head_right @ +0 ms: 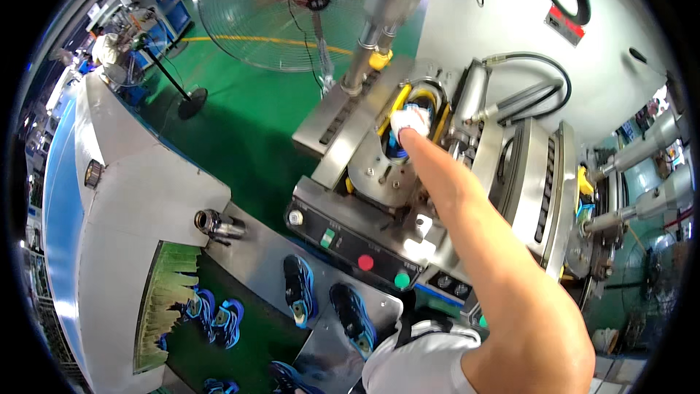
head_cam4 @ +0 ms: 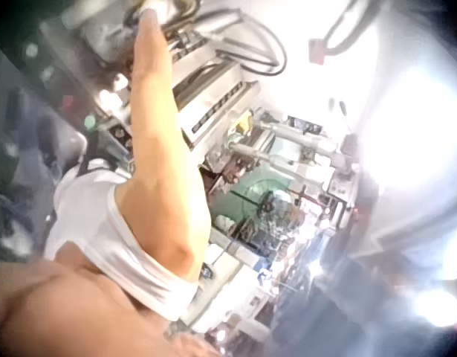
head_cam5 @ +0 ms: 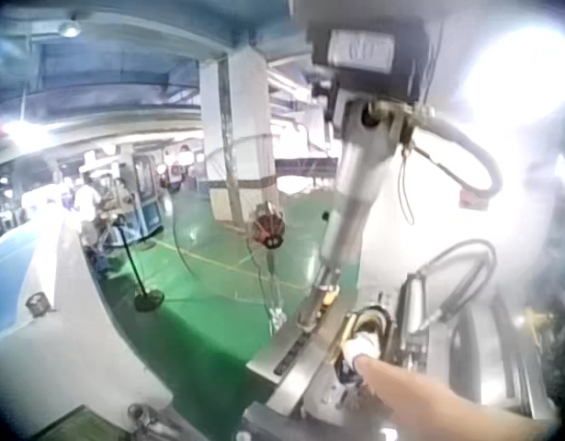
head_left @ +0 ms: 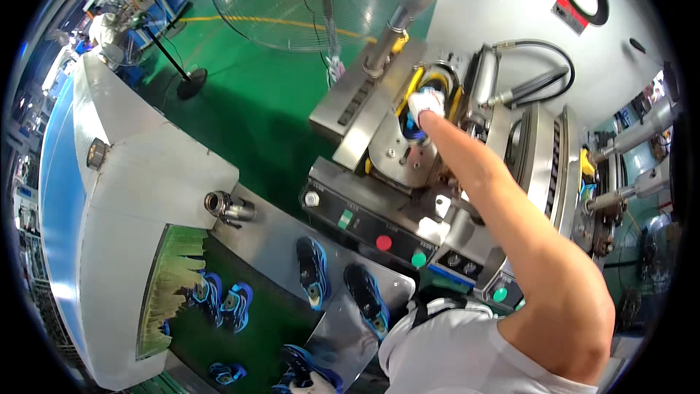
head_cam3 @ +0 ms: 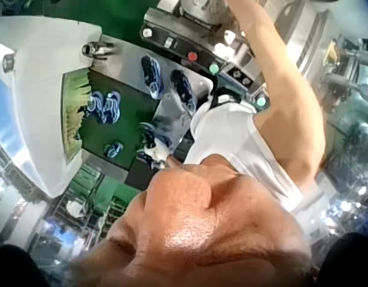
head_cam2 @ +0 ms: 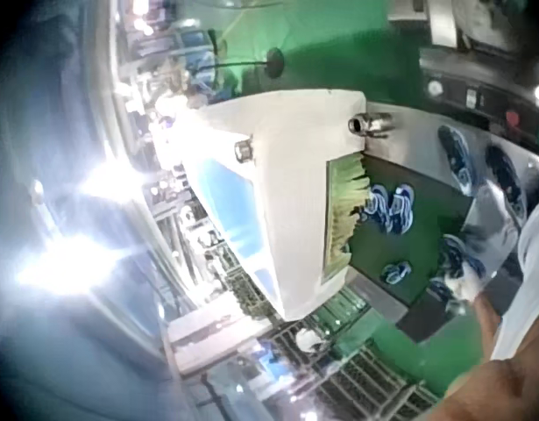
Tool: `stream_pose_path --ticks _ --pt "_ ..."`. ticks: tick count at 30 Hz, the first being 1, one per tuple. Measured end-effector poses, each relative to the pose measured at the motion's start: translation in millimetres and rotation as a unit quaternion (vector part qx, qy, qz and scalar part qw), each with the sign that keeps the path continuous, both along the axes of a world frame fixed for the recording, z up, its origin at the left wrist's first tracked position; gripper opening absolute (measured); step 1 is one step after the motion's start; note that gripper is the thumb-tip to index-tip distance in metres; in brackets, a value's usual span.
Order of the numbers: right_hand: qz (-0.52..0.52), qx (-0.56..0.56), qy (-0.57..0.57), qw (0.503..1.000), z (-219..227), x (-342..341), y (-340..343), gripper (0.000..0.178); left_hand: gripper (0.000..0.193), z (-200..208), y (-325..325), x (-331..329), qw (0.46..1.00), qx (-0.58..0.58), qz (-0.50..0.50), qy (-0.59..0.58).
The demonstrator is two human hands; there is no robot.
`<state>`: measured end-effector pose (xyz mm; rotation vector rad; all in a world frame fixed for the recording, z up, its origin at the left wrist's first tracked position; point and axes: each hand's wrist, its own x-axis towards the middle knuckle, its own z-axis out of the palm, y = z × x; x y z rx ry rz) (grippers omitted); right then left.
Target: The person takes shoes from a conveyor, mounts them onto a shaping machine's molds, operates the machine buttons, and removes the processed shoes to place them onto a conveyor belt.
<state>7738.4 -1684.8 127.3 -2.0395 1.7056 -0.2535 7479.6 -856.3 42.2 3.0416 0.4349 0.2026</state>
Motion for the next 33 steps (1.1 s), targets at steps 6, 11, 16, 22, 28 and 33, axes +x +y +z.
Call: stream_pose_path --ticks 6,11,16,22,28,33 --pt "0.217 -0.110 0.215 0.946 -13.6 -1.9 2.6 0.041 0.080 -57.9 -18.1 -74.5 0.966 -0.062 0.249 0.010" --pt "0.024 0.213 -0.278 0.936 -13.9 -72.7 -119.7 0.048 0.089 -91.8 -22.0 -28.1 0.991 -0.028 0.131 0.026" --pt "0.228 0.009 -0.229 0.946 28.8 -92.1 -2.6 0.060 0.088 -46.0 -23.4 -34.0 0.954 -0.159 0.241 0.084" --pt "0.435 -0.169 -0.195 0.862 53.6 -204.2 284.1 0.078 0.093 -3.0 -5.5 -16.0 0.957 -0.259 0.132 -0.003" --pt "0.422 -0.252 0.358 0.794 -47.6 -248.7 352.6 0.112 0.084 -10.5 119.8 98.2 0.962 -0.242 0.086 -0.091" --pt "0.423 -0.155 0.412 0.792 -53.3 -270.3 314.6 0.062 0.078 -43.4 252.8 189.3 0.968 -0.146 0.187 -0.076"
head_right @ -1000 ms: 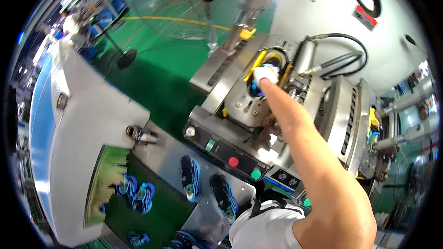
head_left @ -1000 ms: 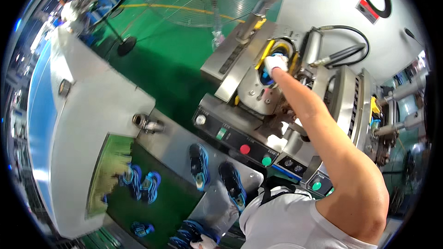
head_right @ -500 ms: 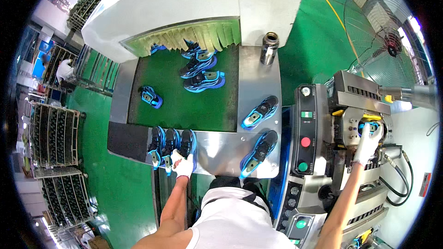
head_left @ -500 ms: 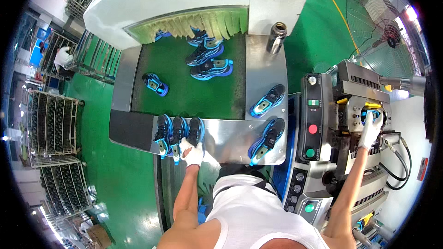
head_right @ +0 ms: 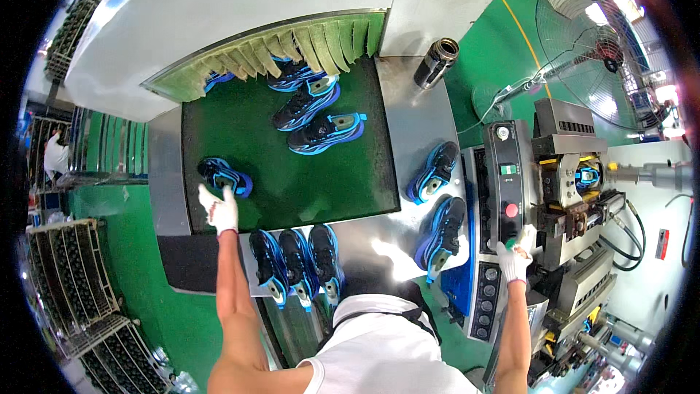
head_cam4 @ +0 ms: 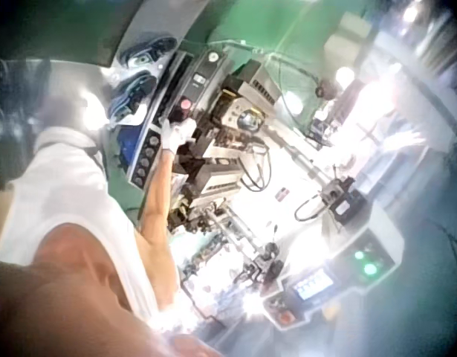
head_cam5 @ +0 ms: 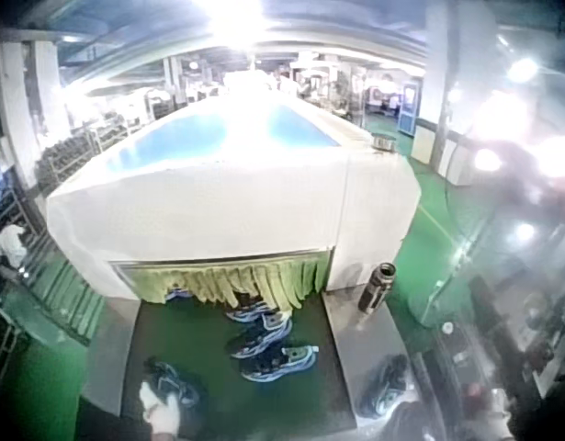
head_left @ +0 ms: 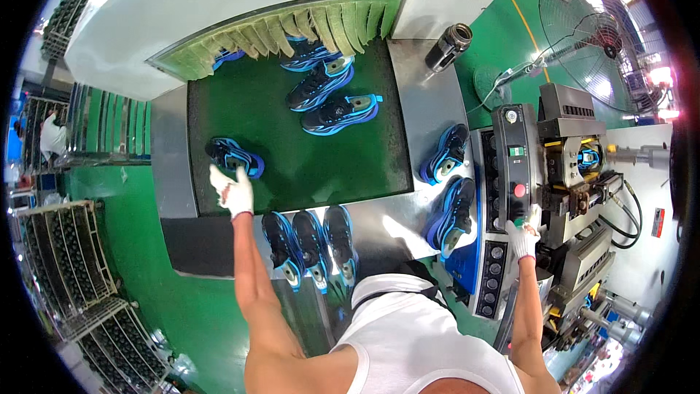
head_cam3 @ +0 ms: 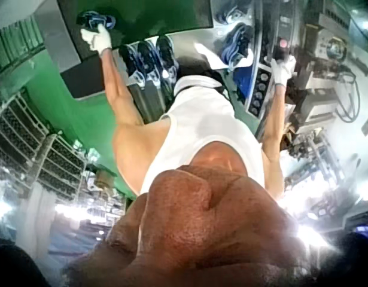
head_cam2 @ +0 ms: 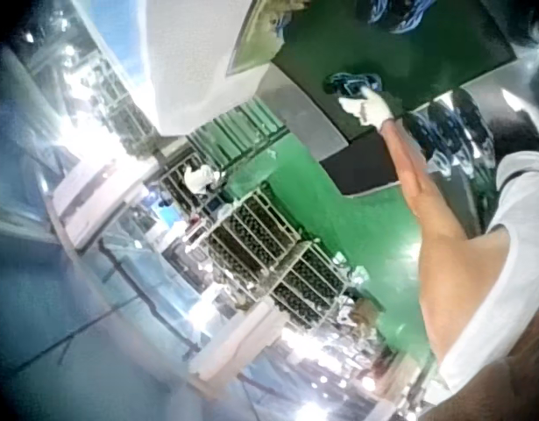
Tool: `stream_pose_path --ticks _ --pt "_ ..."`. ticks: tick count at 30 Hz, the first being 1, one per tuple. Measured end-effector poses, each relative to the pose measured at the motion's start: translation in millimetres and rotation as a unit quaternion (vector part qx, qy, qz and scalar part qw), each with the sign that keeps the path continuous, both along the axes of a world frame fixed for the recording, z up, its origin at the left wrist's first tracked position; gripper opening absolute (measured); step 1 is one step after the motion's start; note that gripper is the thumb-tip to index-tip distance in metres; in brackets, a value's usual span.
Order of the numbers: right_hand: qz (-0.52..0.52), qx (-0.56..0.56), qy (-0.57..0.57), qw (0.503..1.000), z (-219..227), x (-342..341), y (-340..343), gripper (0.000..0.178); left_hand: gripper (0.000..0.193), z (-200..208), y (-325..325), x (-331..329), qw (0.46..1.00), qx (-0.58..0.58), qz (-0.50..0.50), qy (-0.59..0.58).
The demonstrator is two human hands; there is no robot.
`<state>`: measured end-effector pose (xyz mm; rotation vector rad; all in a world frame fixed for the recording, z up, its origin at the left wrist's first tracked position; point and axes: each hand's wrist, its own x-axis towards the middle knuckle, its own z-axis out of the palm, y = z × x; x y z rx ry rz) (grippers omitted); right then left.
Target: The person takes shoes from a conveyor, mounts them onto a shaping machine's molds, operates the machine buttons, and removes the processed shoes to place them onto a conveyor belt.
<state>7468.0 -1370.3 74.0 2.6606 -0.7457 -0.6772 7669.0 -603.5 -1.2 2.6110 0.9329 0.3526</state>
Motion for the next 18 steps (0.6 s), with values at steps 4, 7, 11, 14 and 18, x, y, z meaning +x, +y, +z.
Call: stream_pose_path --ticks 4,7,11,14,18 --pt "-0.073 0.136 -0.201 0.967 32.3 -18.8 70.1 0.080 0.055 -15.8 44.8 42.1 0.996 -0.016 -0.084 0.019" --pt "-0.121 0.186 -0.188 0.957 31.3 -43.8 104.6 0.080 0.044 -38.2 58.5 52.9 0.992 0.012 -0.122 -0.041" --pt "-0.166 0.247 -0.142 0.944 46.1 -21.8 162.0 0.083 0.029 -19.9 62.9 33.5 0.988 -0.027 -0.146 -0.034" --pt "-0.086 0.345 -0.249 0.901 27.1 -33.9 169.0 0.079 0.029 -7.5 19.0 24.3 0.982 -0.063 -0.174 -0.041" --pt "-0.211 0.478 -0.126 0.843 114.6 39.4 252.0 0.080 0.026 67.0 -87.2 -10.0 0.951 -0.129 -0.271 -0.070"
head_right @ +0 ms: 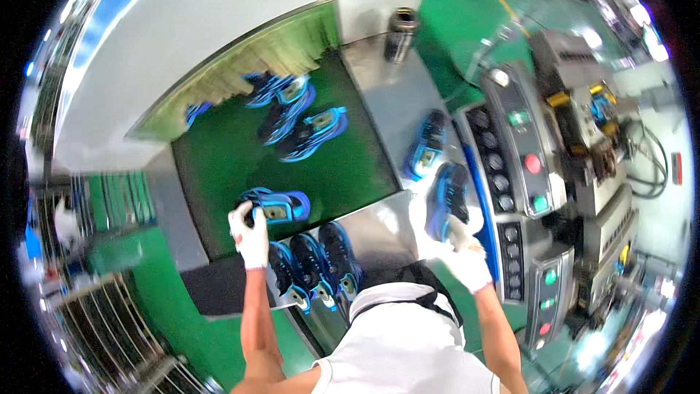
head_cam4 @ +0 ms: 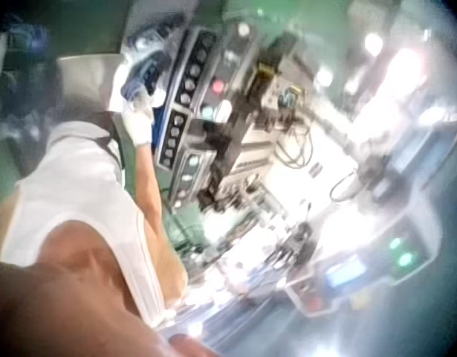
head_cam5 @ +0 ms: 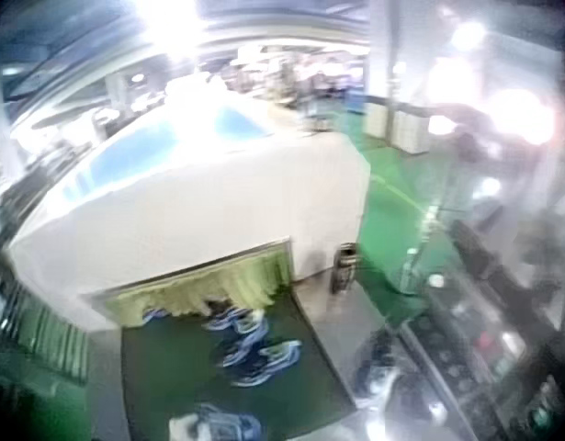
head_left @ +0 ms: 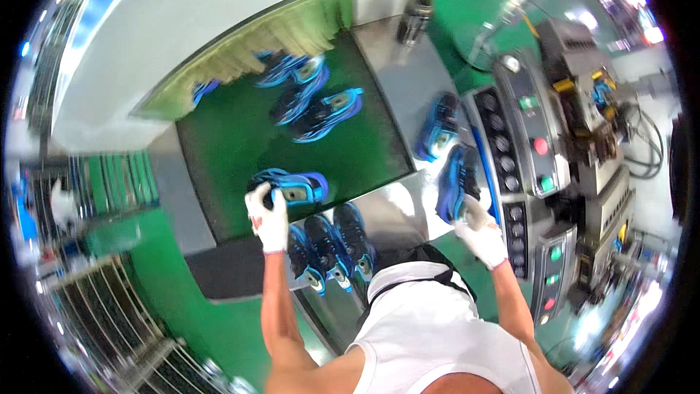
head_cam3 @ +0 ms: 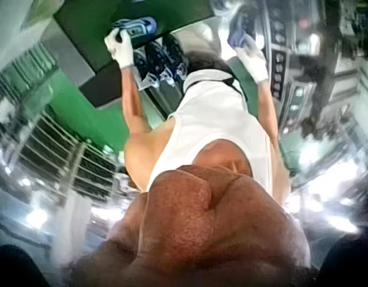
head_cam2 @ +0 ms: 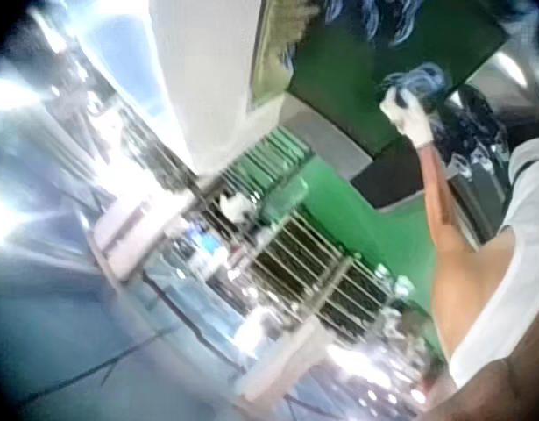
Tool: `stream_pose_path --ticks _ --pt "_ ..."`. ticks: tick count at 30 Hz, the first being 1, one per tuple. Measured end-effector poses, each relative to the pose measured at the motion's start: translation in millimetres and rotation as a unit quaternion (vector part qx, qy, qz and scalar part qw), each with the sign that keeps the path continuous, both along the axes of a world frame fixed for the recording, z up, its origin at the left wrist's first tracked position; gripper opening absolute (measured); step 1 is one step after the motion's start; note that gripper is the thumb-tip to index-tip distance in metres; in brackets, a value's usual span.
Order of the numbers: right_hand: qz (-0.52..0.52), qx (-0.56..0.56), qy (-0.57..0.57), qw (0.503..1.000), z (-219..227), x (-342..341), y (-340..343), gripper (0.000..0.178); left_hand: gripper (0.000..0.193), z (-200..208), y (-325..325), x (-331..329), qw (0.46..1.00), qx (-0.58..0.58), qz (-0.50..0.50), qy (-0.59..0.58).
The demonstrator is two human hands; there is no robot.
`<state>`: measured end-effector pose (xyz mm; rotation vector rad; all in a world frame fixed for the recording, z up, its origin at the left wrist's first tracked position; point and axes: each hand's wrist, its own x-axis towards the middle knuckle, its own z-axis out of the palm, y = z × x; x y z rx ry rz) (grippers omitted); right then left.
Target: The person takes shoes from a conveyor, mounts them onto a shaping machine's molds, operates the machine buttons, and removes the processed shoes to place them onto a conveyor belt.
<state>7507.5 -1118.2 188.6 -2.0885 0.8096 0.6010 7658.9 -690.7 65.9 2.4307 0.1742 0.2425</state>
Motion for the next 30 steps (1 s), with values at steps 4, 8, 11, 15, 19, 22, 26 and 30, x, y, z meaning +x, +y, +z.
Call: stream_pose_path --ticks 4,8,11,15,19,22,26,30 --pt "0.170 0.040 -0.234 0.956 -7.1 3.3 48.0 0.083 0.031 85.1 -126.4 -42.8 0.975 -0.109 -0.180 0.074" --pt "0.040 -0.083 -0.356 0.930 -36.7 -16.4 30.6 0.061 0.030 128.7 -266.2 -73.0 0.855 -0.101 -0.504 -0.062" --pt "-0.075 -0.063 -0.401 0.911 -11.0 -79.7 -29.7 0.054 0.031 172.9 -356.7 -98.6 0.781 -0.158 -0.602 -0.048" --pt "-0.258 0.075 -0.122 0.956 72.6 -171.9 -97.6 0.083 0.047 216.9 -450.6 -146.5 0.667 -0.223 -0.706 -0.085" --pt "-0.429 0.213 -0.328 0.814 52.3 -293.9 -106.5 0.076 0.057 240.4 -529.7 -197.7 0.681 -0.299 -0.668 -0.004" --pt "-0.529 0.312 -0.464 0.639 73.0 -358.8 -101.9 0.053 0.046 241.3 -584.0 -243.3 0.643 -0.381 -0.659 0.082" --pt "-0.634 0.257 -0.535 0.496 78.8 -414.1 -107.2 0.052 0.038 221.5 -676.7 -307.2 0.620 -0.295 -0.719 0.111" --pt "-0.704 0.184 -0.544 0.418 80.3 -448.4 -112.1 0.056 0.049 179.8 -780.5 -365.7 0.590 -0.191 -0.783 0.060"
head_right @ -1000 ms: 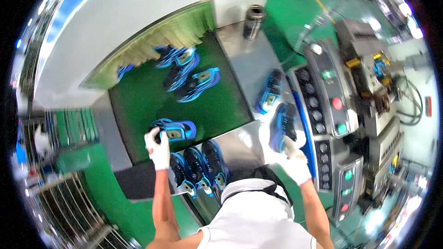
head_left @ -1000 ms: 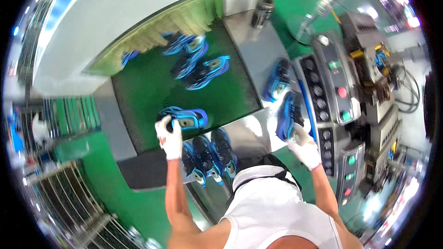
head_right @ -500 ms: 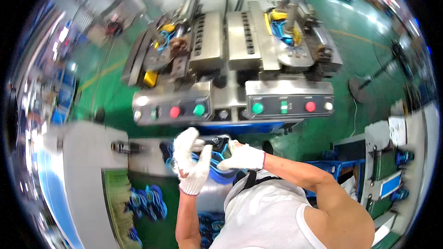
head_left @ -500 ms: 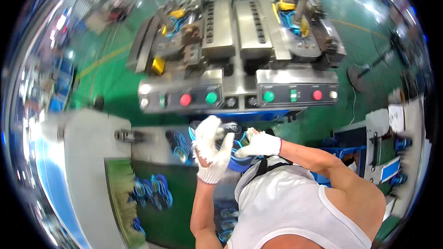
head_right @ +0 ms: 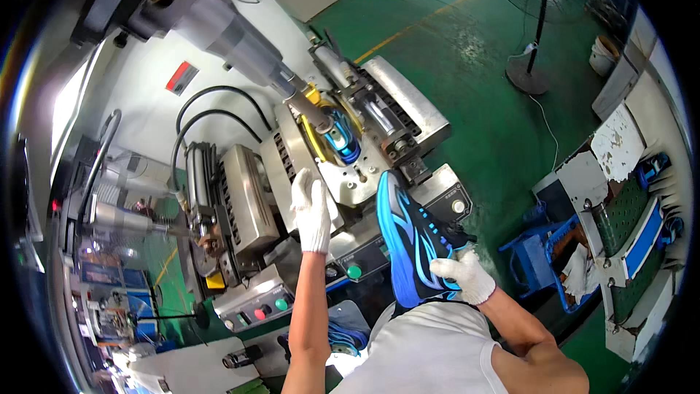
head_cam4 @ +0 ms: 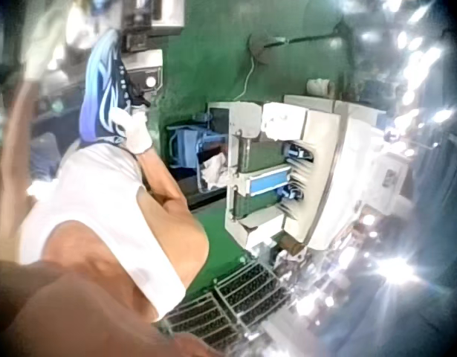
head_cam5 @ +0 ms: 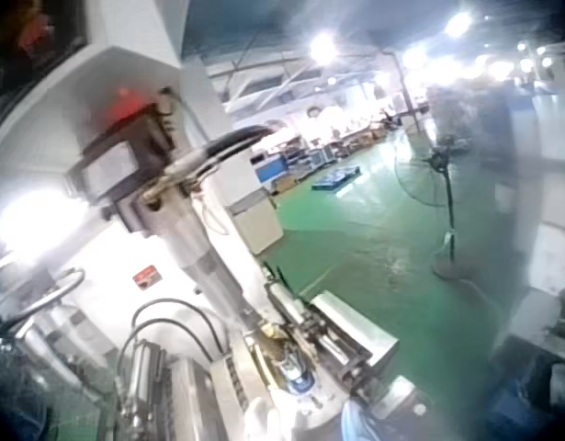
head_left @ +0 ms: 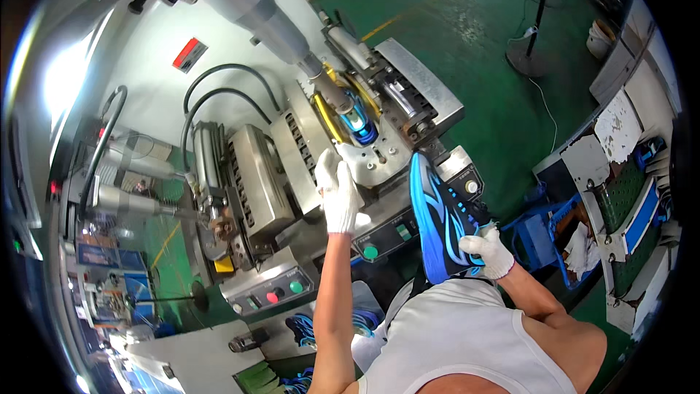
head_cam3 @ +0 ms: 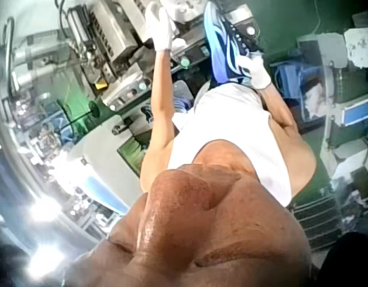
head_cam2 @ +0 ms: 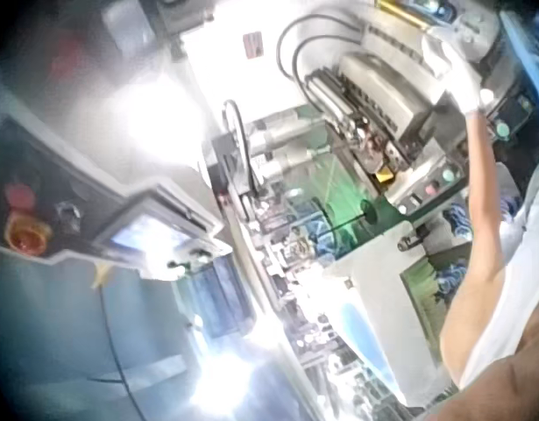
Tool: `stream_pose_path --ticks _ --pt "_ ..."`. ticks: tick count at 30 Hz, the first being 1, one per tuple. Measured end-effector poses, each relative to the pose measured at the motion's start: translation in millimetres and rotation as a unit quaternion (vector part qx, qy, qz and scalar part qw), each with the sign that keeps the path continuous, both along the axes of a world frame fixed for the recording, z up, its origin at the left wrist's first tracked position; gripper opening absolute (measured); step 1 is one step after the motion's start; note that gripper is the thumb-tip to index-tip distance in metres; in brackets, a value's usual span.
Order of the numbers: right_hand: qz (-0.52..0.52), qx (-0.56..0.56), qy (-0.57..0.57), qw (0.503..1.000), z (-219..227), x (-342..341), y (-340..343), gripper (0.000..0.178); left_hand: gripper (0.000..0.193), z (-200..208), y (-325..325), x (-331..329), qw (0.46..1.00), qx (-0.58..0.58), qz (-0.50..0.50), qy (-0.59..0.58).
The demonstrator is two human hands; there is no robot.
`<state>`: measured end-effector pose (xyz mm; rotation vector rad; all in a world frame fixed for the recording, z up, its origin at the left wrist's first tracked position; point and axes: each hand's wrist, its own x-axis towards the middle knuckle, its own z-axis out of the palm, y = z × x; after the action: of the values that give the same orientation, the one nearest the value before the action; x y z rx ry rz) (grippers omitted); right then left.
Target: The person takes shoes from a conveyor, mounts them onto a shaping machine's molds, operates the machine buttons, and removes the processed shoes to place them onto a conveyor belt.
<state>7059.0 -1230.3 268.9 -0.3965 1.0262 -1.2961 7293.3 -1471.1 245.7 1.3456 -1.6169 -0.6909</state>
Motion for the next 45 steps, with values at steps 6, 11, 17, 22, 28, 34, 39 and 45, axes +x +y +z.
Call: stream_pose_path --ticks 6,11,17,22,28,34,39,45 --pt "-0.091 0.048 0.005 0.995 -28.2 -31.4 21.6 0.061 0.071 -45.0 -122.5 -84.7 0.976 0.163 0.088 -0.111" --pt "-0.134 0.033 0.028 0.990 -4.8 -30.4 21.3 0.059 0.057 -124.0 -177.3 -82.1 0.922 -0.011 0.166 -0.349" --pt "-0.138 0.032 0.199 0.970 -35.4 -25.1 13.0 0.025 0.036 -59.8 -180.0 -50.9 0.974 0.180 0.108 -0.085" --pt "-0.114 -0.001 0.228 0.967 -6.3 -11.5 -50.1 0.019 0.050 -29.2 -88.8 22.6 0.976 0.170 0.034 0.133" --pt "0.046 -0.027 0.242 0.969 52.5 34.0 -224.3 0.020 0.057 17.7 128.4 112.1 0.945 0.211 0.083 0.235" --pt "0.145 -0.007 0.705 0.695 -55.3 72.1 -438.9 0.048 0.051 16.4 328.9 165.7 0.903 0.320 0.267 0.099" --pt "0.140 -0.056 0.787 0.598 -120.9 97.3 -480.8 0.044 0.064 -33.2 477.7 167.7 0.745 0.381 0.548 0.005" --pt "0.178 -0.092 0.773 0.602 -133.4 82.1 -485.5 0.049 0.065 -178.7 571.8 170.6 0.676 0.311 0.645 -0.174"
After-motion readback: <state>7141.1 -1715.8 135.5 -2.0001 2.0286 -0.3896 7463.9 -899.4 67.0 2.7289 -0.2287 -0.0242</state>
